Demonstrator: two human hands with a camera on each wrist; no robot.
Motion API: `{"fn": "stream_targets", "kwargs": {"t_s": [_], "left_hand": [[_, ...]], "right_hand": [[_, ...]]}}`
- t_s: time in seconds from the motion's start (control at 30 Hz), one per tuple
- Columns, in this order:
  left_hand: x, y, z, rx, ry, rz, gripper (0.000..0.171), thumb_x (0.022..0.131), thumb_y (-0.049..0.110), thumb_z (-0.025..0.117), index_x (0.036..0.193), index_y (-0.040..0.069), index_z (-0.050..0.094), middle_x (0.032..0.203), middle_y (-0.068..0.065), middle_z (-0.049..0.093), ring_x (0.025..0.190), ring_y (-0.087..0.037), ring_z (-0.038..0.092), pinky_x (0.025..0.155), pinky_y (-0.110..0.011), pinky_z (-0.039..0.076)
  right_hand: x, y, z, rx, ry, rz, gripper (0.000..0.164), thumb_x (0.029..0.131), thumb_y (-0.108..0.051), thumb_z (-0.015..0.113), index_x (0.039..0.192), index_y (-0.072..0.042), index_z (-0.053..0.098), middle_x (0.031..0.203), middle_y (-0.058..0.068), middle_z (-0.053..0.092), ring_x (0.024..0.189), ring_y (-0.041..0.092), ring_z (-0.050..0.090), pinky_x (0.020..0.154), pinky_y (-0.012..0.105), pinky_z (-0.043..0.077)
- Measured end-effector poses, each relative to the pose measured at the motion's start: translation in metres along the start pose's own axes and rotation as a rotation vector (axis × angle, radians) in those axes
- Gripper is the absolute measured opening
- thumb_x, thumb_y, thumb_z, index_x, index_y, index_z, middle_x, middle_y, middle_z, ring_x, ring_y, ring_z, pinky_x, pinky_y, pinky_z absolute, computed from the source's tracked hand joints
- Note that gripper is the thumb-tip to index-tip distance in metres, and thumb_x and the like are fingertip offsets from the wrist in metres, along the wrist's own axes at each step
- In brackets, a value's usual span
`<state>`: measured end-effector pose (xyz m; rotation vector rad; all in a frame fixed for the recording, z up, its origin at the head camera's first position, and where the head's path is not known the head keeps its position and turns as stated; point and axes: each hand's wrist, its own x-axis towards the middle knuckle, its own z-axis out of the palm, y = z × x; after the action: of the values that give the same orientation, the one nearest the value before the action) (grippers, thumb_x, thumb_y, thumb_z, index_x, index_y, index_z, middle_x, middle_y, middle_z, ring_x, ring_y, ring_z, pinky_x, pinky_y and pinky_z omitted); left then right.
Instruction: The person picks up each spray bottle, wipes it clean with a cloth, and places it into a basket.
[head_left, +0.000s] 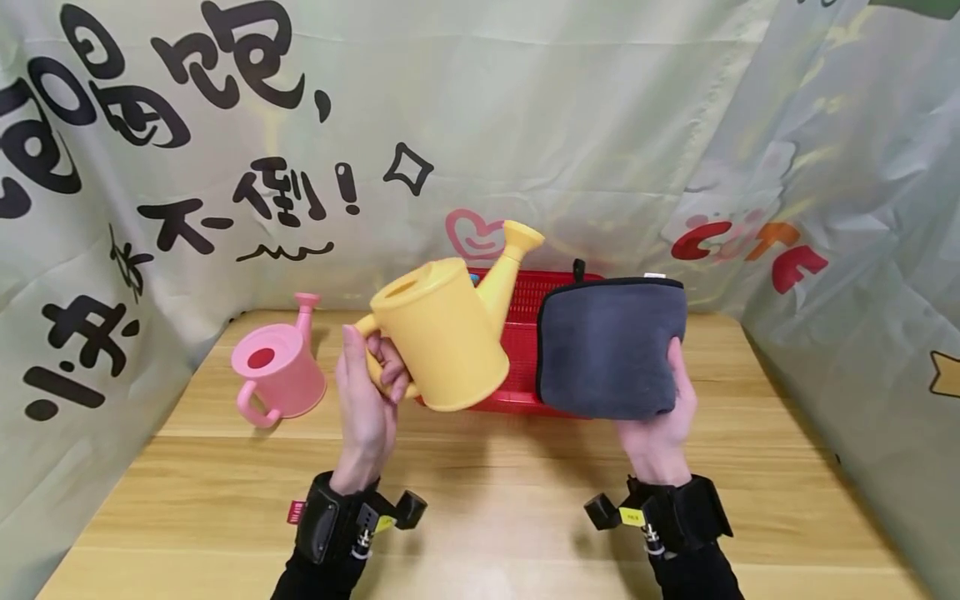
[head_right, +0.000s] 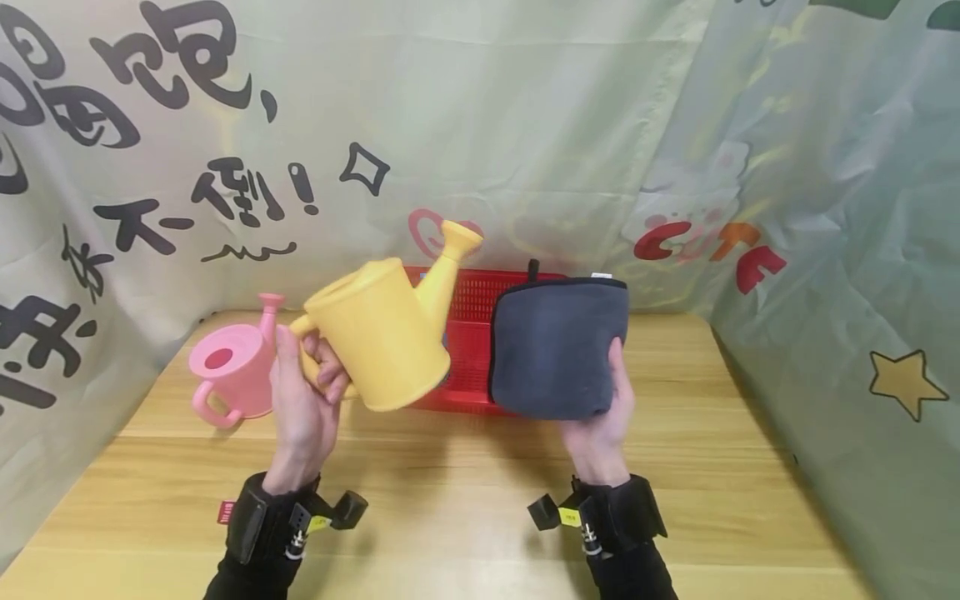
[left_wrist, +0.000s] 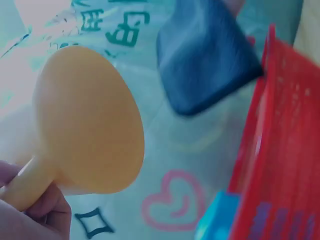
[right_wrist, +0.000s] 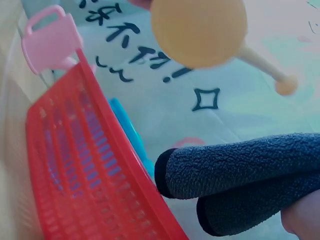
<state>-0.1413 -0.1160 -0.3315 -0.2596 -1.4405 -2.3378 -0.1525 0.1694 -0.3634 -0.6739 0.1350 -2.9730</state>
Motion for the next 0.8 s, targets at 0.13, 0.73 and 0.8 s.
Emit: {"fn": "stream_targets", "kwargs": {"t_s": [0.13,0.73,0.8], "left_hand": [[0.011,0.010,-0.004,0.099,-0.027,0.103,0.039,0.110,0.042,0.027,0.091,0.012,0.044,0.065,0.004,0.037,0.050,-0.009,0.039,0.049,-0.020,0.032],[0.022,-0.004,0.011,0.553,-0.241,0.021,0.031,0.110,0.026,0.034,0.103,-0.001,0.048,0.081,-0.009,0.045,0.071,-0.016,0.048,0.061,-0.022,0.047],[0.028,-0.004,0.013,0.585,-0.259,0.047,0.029,0.110,0.023,0.037,0.103,-0.002,0.050,0.081,-0.010,0.046,0.070,-0.017,0.049,0.061,-0.022,0.048]], "right_hand": [[0.002,-0.008,0.000,0.024,0.002,-0.031,0.036,0.109,-0.025,0.035,0.130,-0.001,0.053,0.119,0.022,0.067,0.110,0.037,0.067,0.097,0.048,0.053],[0.003,-0.019,0.002,0.001,0.041,-0.094,0.034,0.108,-0.024,0.040,0.130,-0.001,0.052,0.119,0.021,0.065,0.108,0.038,0.066,0.094,0.048,0.053],[0.003,-0.022,0.002,-0.003,0.048,-0.106,0.035,0.109,-0.025,0.038,0.131,-0.002,0.052,0.119,0.021,0.065,0.108,0.038,0.066,0.094,0.048,0.054]]}}
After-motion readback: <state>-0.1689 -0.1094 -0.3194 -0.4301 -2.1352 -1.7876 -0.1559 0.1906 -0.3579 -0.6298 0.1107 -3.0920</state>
